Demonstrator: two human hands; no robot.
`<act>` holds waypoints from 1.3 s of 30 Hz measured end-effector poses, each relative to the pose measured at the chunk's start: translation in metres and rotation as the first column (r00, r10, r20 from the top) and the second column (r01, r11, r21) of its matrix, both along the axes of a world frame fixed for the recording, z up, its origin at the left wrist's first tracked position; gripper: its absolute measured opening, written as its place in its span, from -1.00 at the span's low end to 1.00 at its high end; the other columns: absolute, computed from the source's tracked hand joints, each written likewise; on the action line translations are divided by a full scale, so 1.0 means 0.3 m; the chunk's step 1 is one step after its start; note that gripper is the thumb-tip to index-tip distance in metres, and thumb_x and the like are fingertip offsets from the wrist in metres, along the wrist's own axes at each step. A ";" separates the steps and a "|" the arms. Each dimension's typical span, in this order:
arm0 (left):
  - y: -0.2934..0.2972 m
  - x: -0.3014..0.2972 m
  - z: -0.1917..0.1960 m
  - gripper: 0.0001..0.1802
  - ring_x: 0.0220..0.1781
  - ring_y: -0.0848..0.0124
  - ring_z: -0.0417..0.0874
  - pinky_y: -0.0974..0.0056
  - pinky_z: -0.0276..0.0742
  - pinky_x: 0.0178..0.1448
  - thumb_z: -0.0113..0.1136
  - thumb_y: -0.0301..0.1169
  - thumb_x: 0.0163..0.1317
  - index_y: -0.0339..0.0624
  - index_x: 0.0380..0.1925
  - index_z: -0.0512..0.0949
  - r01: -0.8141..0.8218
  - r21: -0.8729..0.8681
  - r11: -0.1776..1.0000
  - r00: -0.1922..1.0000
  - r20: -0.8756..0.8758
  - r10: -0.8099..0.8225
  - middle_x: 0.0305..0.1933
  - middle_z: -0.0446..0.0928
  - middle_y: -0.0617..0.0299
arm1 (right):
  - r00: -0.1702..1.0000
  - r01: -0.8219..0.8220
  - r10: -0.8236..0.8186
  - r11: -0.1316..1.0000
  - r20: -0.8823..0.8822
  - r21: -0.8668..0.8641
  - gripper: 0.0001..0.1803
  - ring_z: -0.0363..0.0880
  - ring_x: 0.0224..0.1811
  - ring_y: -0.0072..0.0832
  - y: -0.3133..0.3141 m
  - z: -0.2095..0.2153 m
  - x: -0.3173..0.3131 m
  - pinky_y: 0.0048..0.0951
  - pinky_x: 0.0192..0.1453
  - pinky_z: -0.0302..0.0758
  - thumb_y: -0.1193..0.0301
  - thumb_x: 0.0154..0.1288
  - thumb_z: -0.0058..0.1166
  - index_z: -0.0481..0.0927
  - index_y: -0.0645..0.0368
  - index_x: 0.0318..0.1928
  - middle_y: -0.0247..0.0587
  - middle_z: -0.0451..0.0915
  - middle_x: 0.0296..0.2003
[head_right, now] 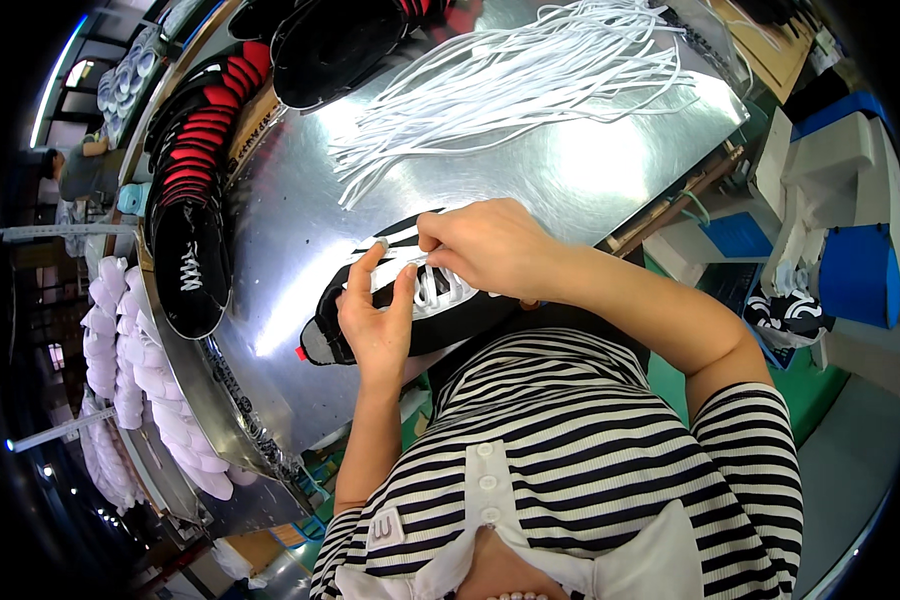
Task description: The person laces a black and white shoe by hand, threading a white lace through multiple eyelets and then pulling it tight before beginning a second shoe.
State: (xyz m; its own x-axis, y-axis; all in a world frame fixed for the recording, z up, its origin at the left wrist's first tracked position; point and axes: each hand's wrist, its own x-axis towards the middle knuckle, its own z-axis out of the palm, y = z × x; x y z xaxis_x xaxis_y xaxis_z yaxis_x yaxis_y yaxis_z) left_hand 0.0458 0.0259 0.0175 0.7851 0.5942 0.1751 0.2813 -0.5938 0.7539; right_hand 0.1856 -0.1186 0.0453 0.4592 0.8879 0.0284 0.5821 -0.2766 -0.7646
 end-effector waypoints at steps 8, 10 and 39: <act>0.001 -0.004 -0.002 -0.57 -0.13 0.16 0.62 0.19 0.39 0.02 0.40 -0.33 0.14 -0.27 -0.01 0.60 0.008 0.007 1.000 0.995 0.096 -0.009 -0.21 0.67 0.01 | 0.991 0.027 -0.024 0.999 -0.135 0.021 -0.86 0.64 -0.43 -0.26 0.002 0.020 0.007 -0.35 -0.34 0.48 0.37 0.30 0.16 0.56 0.16 -0.21 -0.16 0.65 -0.44; 0.000 -0.005 -0.014 -0.58 -0.14 0.17 0.62 0.19 0.39 0.03 0.40 -0.34 0.14 -0.26 -0.02 0.60 0.008 0.012 1.000 0.994 0.113 -0.010 -0.19 0.67 0.02 | 0.986 0.039 -0.035 0.999 -0.162 0.023 -0.86 0.63 -0.45 -0.27 -0.015 0.026 0.007 -0.36 -0.34 0.48 0.38 0.30 0.16 0.57 0.16 -0.21 -0.15 0.65 -0.44; -0.002 0.030 0.034 -0.59 -0.09 0.41 0.65 0.34 0.52 0.06 0.25 -0.60 0.19 -0.38 0.07 0.49 0.108 -0.357 0.928 0.991 0.118 -0.069 -0.06 0.62 0.04 | 0.923 0.344 -0.308 0.929 -0.230 0.137 -0.79 0.66 -0.36 -0.27 -0.038 -0.059 0.043 -0.38 -0.26 0.57 0.37 0.19 0.26 0.62 0.21 -0.21 -0.13 0.67 -0.36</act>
State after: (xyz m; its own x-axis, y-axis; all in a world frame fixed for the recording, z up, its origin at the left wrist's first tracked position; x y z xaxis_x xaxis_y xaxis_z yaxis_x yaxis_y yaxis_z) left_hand 0.0547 0.0252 0.0278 0.8267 0.5611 0.0429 0.1505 -0.2939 0.9439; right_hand 0.1983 -0.1300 0.0278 0.7340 0.6778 0.0432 0.3114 -0.2792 -0.9083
